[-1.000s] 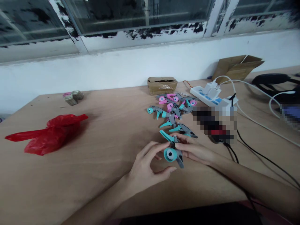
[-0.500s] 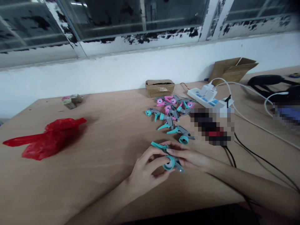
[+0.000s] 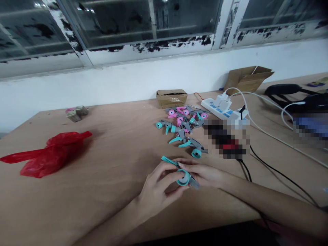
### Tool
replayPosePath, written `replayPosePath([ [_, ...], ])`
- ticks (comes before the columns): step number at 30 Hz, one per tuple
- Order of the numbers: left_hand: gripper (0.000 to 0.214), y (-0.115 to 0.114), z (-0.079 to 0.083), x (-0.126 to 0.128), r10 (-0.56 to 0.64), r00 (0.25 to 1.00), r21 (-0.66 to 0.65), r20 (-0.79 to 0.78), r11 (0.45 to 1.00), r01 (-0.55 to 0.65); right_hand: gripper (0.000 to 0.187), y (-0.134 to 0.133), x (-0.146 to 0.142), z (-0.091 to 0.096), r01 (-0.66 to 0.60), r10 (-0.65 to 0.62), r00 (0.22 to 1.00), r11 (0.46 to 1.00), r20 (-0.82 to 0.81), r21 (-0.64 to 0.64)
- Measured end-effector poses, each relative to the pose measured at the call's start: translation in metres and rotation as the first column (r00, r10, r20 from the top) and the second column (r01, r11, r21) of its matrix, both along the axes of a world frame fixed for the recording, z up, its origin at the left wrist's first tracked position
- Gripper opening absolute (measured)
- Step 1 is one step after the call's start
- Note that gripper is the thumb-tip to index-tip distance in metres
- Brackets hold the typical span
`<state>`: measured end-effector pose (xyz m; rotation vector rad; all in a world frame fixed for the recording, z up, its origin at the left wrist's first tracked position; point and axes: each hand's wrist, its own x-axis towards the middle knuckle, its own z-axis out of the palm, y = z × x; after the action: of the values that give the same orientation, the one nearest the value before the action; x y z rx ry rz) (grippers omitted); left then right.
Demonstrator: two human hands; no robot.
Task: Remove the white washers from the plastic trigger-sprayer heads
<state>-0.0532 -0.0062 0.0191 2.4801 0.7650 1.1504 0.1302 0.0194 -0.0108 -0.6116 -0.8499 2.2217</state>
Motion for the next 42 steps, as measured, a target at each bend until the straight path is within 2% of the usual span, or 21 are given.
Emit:
replayPosePath([
  [4, 0.022, -0.003, 0.003, 0.004, 0.046, 0.999, 0.017, -0.013, 0.999, -0.046, 0.025, -0.001, -0.002, -0.001, -0.040, 0.040, 0.999, 0.999, 0.001, -0.021],
  [8, 0.024, -0.005, 0.006, 0.005, 0.041, 0.998, -0.003, -0.048, 0.999, -0.042, 0.029, -0.001, -0.002, -0.002, -0.067, 0.067, 0.998, 0.998, -0.018, -0.012],
  [13, 0.027, -0.004, -0.001, 0.001, 0.032, 0.999, -0.002, -0.043, 0.999, -0.032, 0.027, 0.000, -0.002, -0.004, -0.032, 0.032, 0.999, 0.999, -0.022, 0.017],
  [17, 0.024, -0.006, -0.007, 0.001, 0.027, 1.000, -0.004, -0.010, 1.000, -0.027, 0.027, 0.000, -0.002, -0.004, -0.058, 0.058, 0.998, 0.998, -0.008, 0.019],
  [24, 0.025, -0.007, -0.004, 0.002, 0.000, 0.999, -0.050, -0.037, 0.999, -0.002, 0.030, -0.001, -0.001, -0.002, -0.077, 0.076, 0.997, 0.996, 0.008, 0.043],
  [30, 0.015, -0.006, -0.001, 0.000, -0.008, 0.993, -0.002, -0.119, 1.000, 0.008, 0.028, -0.001, 0.000, -0.001, -0.069, 0.069, 0.997, 0.997, 0.023, 0.016],
  [35, 0.016, -0.006, 0.008, 0.000, -0.042, 0.985, 0.080, -0.170, 0.995, 0.056, 0.028, -0.001, 0.001, -0.005, -0.051, 0.051, 0.998, 0.999, 0.034, 0.012],
  [37, 0.014, -0.007, 0.010, 0.002, -0.037, 0.992, 0.010, -0.122, 0.999, 0.038, 0.029, 0.000, 0.001, -0.007, -0.053, 0.053, 0.998, 0.998, 0.040, 0.013],
  [40, 0.017, -0.010, 0.009, 0.006, 0.038, 0.999, -0.200, -0.009, 0.979, -0.039, 0.029, 0.001, 0.002, -0.010, -0.100, 0.098, 0.993, 0.994, 0.066, 0.035],
  [42, 0.019, -0.012, 0.007, 0.008, 0.077, 0.997, -0.251, 0.030, 0.966, -0.067, 0.028, 0.001, 0.003, -0.011, -0.126, 0.122, 0.989, 0.991, 0.086, 0.047],
])
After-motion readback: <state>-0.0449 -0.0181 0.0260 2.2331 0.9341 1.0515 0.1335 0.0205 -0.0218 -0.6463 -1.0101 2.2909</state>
